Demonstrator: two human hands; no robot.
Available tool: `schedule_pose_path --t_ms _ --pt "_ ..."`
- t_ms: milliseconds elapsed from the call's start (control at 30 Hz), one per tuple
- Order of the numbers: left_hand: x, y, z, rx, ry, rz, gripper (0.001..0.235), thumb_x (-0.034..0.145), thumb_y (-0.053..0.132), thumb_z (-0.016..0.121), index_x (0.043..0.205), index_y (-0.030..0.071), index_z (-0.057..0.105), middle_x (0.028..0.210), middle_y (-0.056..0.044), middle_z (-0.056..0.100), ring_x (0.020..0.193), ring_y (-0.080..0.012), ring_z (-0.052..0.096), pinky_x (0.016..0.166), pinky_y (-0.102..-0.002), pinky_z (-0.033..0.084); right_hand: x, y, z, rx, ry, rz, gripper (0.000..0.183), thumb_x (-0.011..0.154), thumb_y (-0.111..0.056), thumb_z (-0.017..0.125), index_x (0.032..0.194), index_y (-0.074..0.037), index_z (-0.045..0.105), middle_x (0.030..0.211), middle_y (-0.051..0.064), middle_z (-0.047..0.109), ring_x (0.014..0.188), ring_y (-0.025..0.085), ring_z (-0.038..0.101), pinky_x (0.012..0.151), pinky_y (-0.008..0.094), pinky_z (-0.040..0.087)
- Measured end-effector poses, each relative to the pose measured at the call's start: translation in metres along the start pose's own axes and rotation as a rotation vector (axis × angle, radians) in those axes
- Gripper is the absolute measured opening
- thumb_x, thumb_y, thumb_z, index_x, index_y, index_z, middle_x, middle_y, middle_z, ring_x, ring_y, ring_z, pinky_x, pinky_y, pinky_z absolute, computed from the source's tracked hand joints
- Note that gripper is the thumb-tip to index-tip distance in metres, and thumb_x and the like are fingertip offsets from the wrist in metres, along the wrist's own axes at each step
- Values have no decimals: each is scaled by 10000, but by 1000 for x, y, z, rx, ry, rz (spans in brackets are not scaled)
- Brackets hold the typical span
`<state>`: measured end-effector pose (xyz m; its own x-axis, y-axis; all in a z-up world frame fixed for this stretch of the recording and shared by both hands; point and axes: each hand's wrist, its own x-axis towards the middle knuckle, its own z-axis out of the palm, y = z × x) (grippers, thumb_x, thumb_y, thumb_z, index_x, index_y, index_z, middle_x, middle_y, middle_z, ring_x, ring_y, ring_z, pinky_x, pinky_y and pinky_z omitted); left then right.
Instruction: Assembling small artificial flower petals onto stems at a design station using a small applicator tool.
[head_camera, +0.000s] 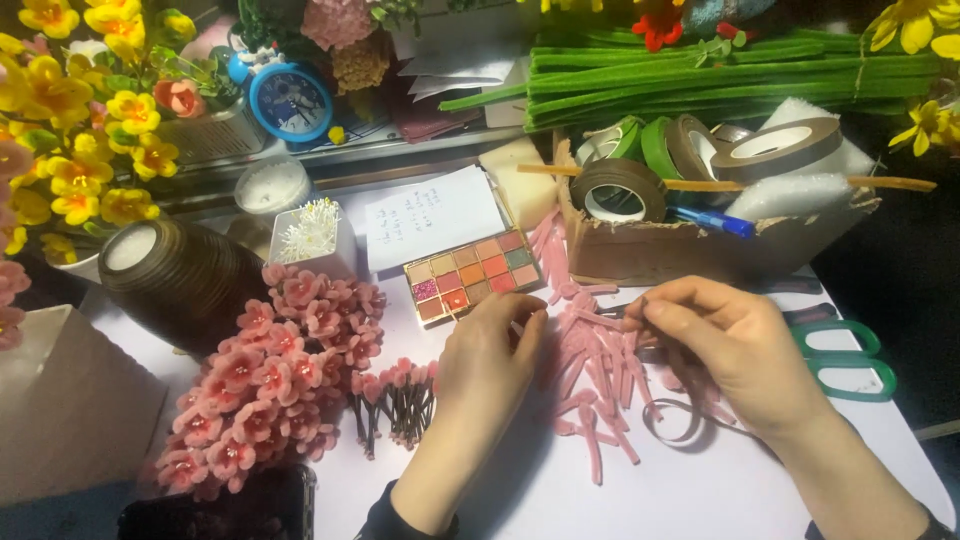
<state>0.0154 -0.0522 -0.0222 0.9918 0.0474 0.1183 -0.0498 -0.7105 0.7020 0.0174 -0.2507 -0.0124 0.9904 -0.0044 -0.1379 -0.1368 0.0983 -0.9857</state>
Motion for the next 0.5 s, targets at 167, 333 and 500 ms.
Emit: schedule_pose_path --t_ms 167,333,500 --pt "1 -7 24 92 21 83 174 871 300 536 922 183 653 847 0 582 836 -243 578 611 -422 453 1 11 -3 -44 -38 -51 127 798 -12 638 879 80 670 745 197 694 587 186 580 453 239 434" --pt "-2 3 31 134 28 73 219 874 371 542 900 176 637 899 -11 559 798 -303 565 562 -467 448 -8 0 7 -220 41 13 175 742 6 717 912 39 737 732 122 715 622 157 617 614 233 502" --pt "-7 9 15 -8 152 240 75 872 208 547 909 155 585 862 -27 523 749 -235 579 564 -398 442 -5 11 -2 -193 -3 -94 180 809 -66 644 954 7 722 784 102 708 567 132 540 492 221 450"
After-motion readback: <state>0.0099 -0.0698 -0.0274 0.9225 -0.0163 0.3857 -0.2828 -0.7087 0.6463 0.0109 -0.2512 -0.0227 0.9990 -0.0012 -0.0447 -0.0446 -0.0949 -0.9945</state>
